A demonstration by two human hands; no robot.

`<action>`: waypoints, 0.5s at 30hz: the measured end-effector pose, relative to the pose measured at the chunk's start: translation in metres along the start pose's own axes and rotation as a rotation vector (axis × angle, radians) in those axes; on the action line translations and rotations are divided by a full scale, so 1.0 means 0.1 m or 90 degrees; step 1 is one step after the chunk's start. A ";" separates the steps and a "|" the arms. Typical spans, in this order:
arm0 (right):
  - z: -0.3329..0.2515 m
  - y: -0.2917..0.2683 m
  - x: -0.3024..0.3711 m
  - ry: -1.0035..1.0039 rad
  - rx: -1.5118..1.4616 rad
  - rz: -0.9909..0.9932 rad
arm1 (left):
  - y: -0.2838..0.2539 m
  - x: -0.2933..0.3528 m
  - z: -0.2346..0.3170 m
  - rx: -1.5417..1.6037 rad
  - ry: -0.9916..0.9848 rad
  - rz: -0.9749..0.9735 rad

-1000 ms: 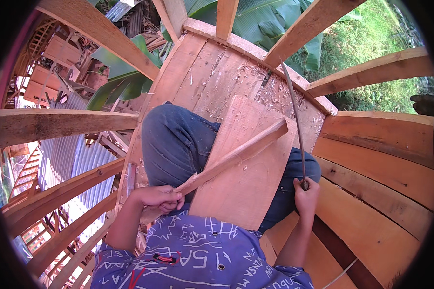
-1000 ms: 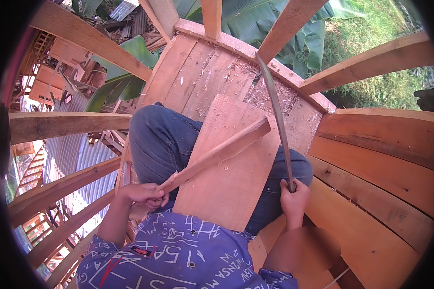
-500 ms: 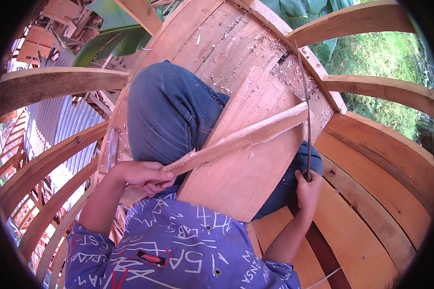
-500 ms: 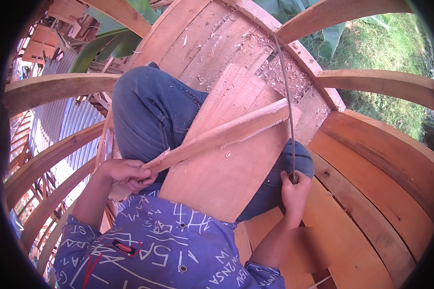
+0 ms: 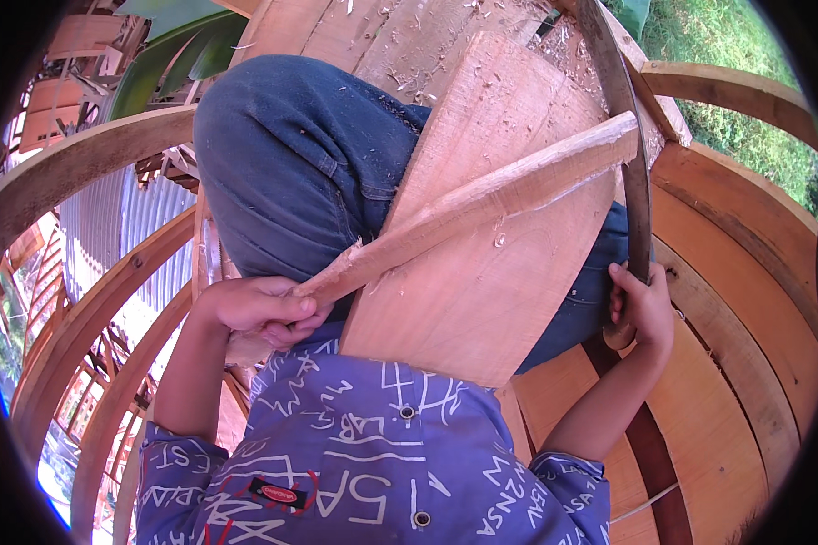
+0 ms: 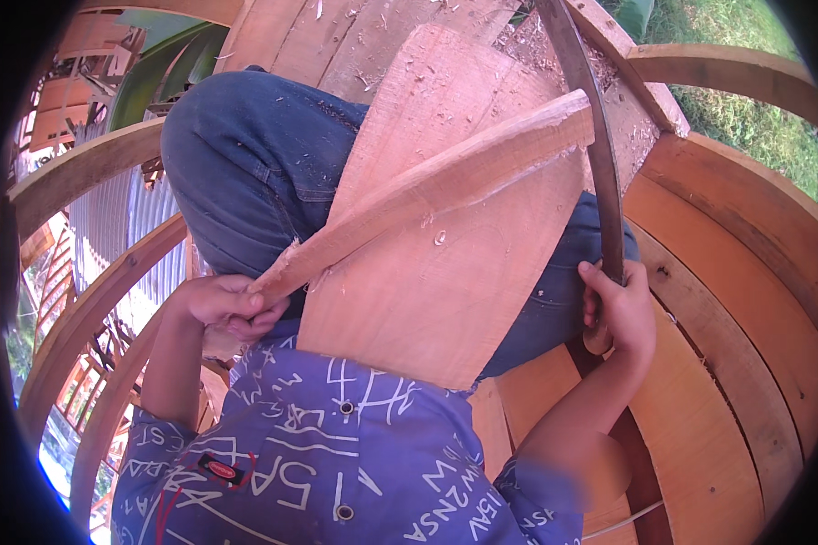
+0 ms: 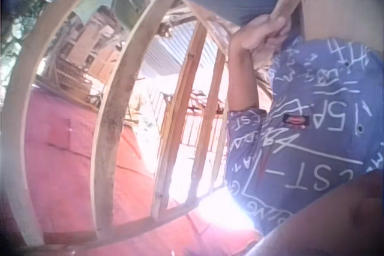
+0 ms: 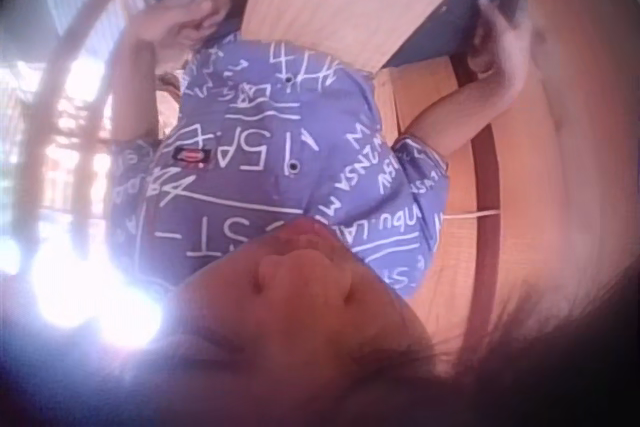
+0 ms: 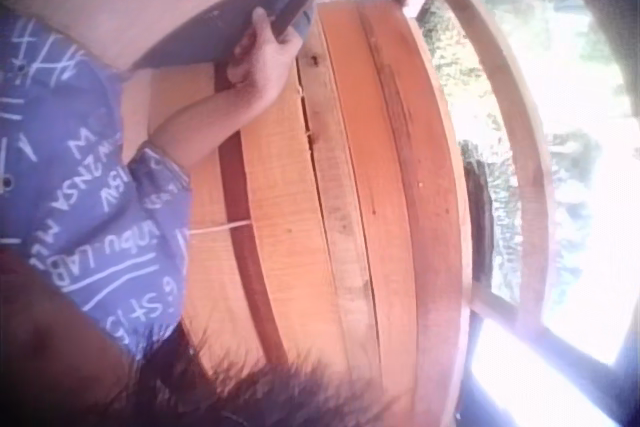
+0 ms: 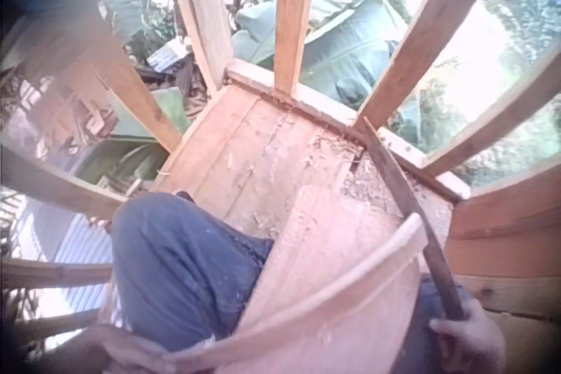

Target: The person sits cross-legged on a wooden floor and uses a curved blade to shave and shape a piece of wood held between their legs. They repeatedly draw the blade along the wood's surface to remove thin shavings.

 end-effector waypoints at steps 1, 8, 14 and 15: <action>0.00 0.01 0.00 0.005 -0.003 -0.005 | -0.01 0.00 -0.01 -0.001 0.005 0.004; 0.00 0.05 -0.02 -0.012 0.000 -0.075 | 0.02 -0.02 0.04 -0.095 0.031 0.102; 0.10 0.02 -0.07 -0.040 0.017 -0.066 | 0.04 -0.02 0.08 -0.206 0.062 0.200; 0.10 0.03 -0.07 -0.057 0.031 -0.070 | 0.04 -0.02 0.07 -0.215 0.067 0.211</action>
Point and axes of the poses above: each hand's wrist, its own x-axis away from the middle knuckle, its own y-axis out of the palm, z = x × y, the point moved 7 cm from there along -x, towards the middle knuckle, and after that the axes turned 12 degrees about y, right-handed, at the moved point
